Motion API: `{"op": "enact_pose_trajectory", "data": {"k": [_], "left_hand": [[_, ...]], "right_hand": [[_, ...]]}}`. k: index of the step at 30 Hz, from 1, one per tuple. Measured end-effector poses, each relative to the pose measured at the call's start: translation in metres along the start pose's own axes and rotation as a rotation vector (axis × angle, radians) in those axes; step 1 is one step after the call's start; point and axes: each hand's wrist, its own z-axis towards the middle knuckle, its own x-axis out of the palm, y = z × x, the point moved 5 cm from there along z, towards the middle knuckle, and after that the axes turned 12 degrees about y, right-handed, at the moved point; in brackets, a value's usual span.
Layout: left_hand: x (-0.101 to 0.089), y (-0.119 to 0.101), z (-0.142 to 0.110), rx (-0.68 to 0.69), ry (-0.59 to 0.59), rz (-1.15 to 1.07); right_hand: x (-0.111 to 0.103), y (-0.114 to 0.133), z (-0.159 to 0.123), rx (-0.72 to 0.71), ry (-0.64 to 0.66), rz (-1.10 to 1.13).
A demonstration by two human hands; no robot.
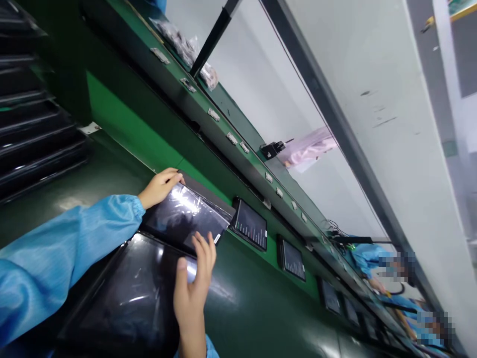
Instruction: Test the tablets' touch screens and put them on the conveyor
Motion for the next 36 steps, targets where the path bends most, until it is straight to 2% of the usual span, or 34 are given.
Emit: {"op": "enact_pose_trajectory", "data": {"k": [2,5,8,11,18,24,30,36], "left_hand": [[-0.001,0.0,-0.001,-0.007,0.0,0.003],[-0.002,0.0,-0.002,-0.019,0.0,0.011],[-0.002,0.0,-0.003,-0.027,0.005,0.02],[-0.003,-0.001,-0.003,-0.03,0.008,0.028],[-0.005,-0.001,-0.003,-0.03,-0.001,0.046],[-0.005,-0.003,-0.004,-0.015,0.007,0.05],[-0.006,-0.005,-0.004,-0.013,0.008,0.058],[-0.006,-0.006,-0.003,-0.011,0.009,0.066]], "right_hand": [[-0.012,-0.014,-0.023,0.071,-0.13,0.022],[-0.012,-0.031,-0.062,0.14,-0.225,-0.024],[0.0,-0.038,-0.097,0.172,-0.229,-0.078],[0.011,-0.035,-0.118,0.205,-0.193,-0.096],[0.022,-0.015,-0.131,0.25,-0.065,-0.09],[0.025,-0.011,-0.136,0.219,-0.018,-0.099],[0.029,-0.015,-0.146,0.173,-0.009,-0.085],[0.027,-0.018,-0.152,0.192,-0.071,-0.051]]}}
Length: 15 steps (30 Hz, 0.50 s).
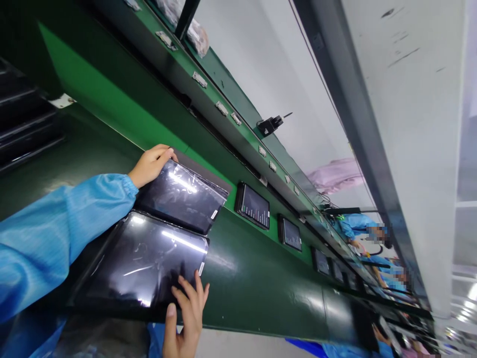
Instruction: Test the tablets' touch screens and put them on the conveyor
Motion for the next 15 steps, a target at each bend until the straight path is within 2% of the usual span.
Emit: {"op": "enact_pose_trajectory", "data": {"k": [15], "left_hand": [[0.0,-0.0001,0.0005,-0.01,0.014,0.001]], "right_hand": [[-0.0047,0.0018,-0.0035,-0.023,-0.004,0.032]]}}
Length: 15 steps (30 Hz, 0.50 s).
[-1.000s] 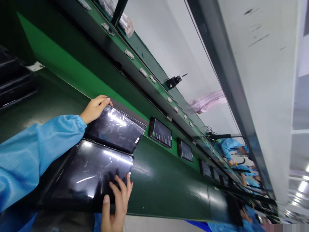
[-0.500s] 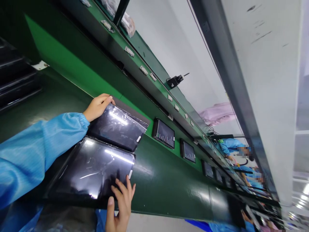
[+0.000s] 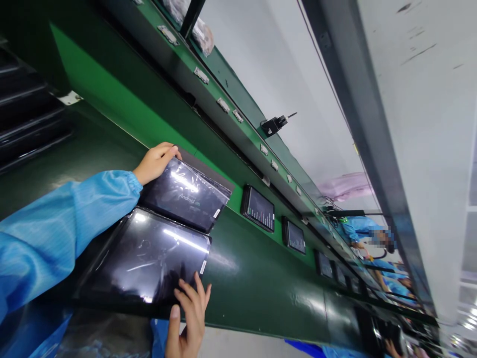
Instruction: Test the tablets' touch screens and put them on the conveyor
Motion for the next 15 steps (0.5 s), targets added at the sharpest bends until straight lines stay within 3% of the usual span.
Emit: {"op": "enact_pose_trajectory", "data": {"k": [15], "left_hand": [[-0.0003,0.0018,0.0005,0.003,0.004,-0.01]], "right_hand": [[-0.0025,0.002,0.0021,-0.093,0.066,-0.069]]}}
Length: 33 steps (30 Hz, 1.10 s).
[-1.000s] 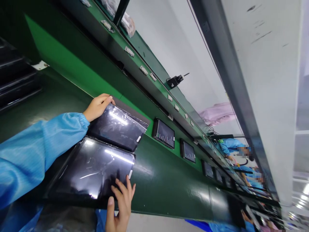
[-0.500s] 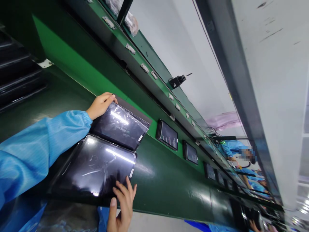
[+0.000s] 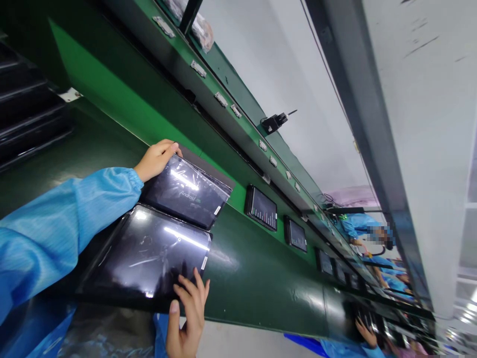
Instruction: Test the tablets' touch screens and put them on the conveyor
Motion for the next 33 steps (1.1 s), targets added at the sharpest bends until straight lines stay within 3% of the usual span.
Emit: {"op": "enact_pose_trajectory", "data": {"k": [12,15,21,24,28,33], "left_hand": [[0.0,-0.002,-0.001,-0.005,0.002,0.018],[0.0,0.001,0.0,-0.009,0.021,0.031],[0.002,0.011,0.004,-0.007,0.091,0.089],[0.003,0.014,0.006,0.01,0.097,0.131],[0.006,0.018,0.009,0.013,0.086,0.18],[0.005,0.023,0.012,-0.014,0.106,0.192]], "right_hand": [[0.006,0.009,0.003,-0.011,0.056,0.04],[0.009,0.022,0.029,-0.001,0.147,0.028],[0.026,0.059,0.131,-0.084,0.295,-0.033],[0.042,0.067,0.166,-0.157,0.371,-0.07],[0.055,0.063,0.179,-0.167,0.386,-0.086],[0.055,0.061,0.181,-0.181,0.354,-0.133]]}}
